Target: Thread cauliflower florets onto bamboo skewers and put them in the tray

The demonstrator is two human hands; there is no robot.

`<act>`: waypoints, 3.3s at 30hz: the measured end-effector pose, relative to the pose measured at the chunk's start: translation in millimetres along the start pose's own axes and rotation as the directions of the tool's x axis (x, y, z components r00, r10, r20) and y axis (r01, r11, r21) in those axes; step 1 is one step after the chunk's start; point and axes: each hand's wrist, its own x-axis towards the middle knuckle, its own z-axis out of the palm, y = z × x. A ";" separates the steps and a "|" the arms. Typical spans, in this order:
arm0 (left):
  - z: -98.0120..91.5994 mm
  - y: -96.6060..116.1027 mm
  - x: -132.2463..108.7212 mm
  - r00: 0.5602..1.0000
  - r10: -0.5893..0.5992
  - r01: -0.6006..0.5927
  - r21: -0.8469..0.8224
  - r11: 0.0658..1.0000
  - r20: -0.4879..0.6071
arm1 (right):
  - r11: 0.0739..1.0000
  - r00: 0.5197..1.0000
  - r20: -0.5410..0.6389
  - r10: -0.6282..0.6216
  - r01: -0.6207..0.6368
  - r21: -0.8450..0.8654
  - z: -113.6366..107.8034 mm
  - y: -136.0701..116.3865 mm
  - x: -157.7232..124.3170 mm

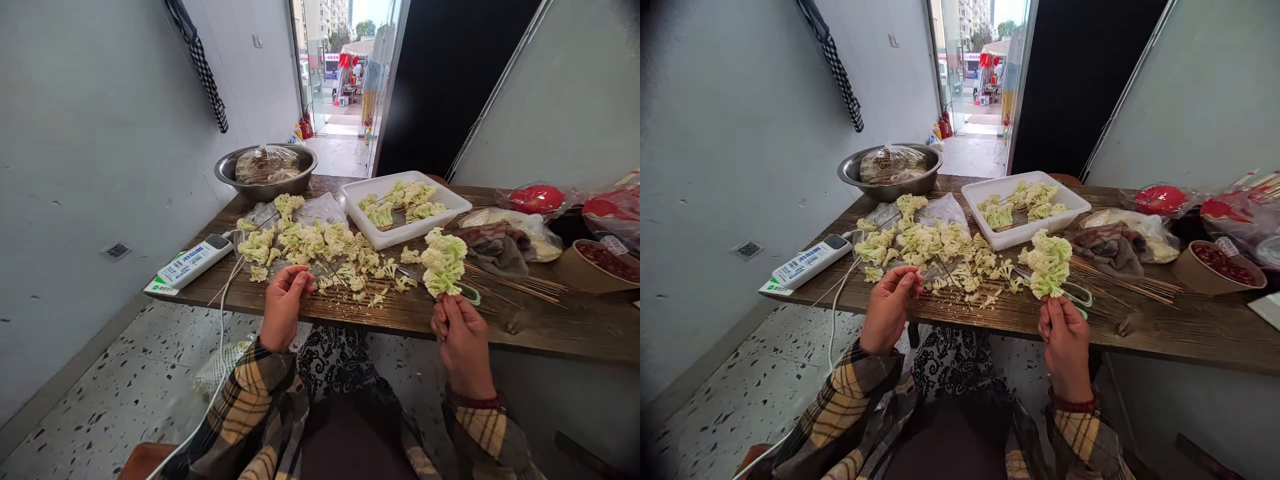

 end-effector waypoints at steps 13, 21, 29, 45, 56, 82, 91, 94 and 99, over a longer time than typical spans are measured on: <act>43.9 7.9 4.1 0.719 0.321 -0.689 0.695 0.207 0.617 | 0.976 0.998 0.052 0.046 -0.056 0.212 -4.4 1.1 10.8; 64.3 -10.2 15.7 0.712 0.163 -0.695 0.719 0.017 0.683 | 0.990 0.996 0.075 0.039 -0.049 0.136 -5.0 0.2 9.0; 41.8 1.3 24.5 0.894 0.158 -0.388 0.549 0.740 0.419 | 0.976 0.992 0.106 0.073 -0.093 0.199 -6.3 -2.2 8.6; 39.7 36.8 -1.9 0.864 -0.205 0.356 -0.269 0.895 0.461 | 0.990 0.975 0.194 0.105 -0.120 0.068 -10.3 8.8 3.1; 45.3 40.3 -10.7 0.923 -0.030 0.135 -0.248 0.959 0.384 | 0.975 0.932 0.350 0.089 -0.009 -0.223 -11.4 11.1 -6.0; 44.4 37.7 -14.1 0.959 0.021 0.012 -0.114 0.993 0.284 | 0.815 0.835 0.546 0.065 0.272 -0.512 0.5 4.0 -29.7; 37.9 36.5 -14.0 0.960 0.015 0.007 -0.075 0.997 0.279 | 0.765 0.828 0.554 0.084 0.302 -0.568 5.7 1.3 -32.4; 35.3 33.0 -12.6 0.967 0.057 -0.041 -0.067 0.997 0.250 | 0.757 0.825 0.557 0.090 0.307 -0.577 6.4 2.0 -33.1; 31.8 29.0 -10.3 0.963 0.089 -0.083 -0.035 0.996 0.254 | 0.746 0.825 0.558 0.092 0.314 -0.587 6.7 3.2 -33.3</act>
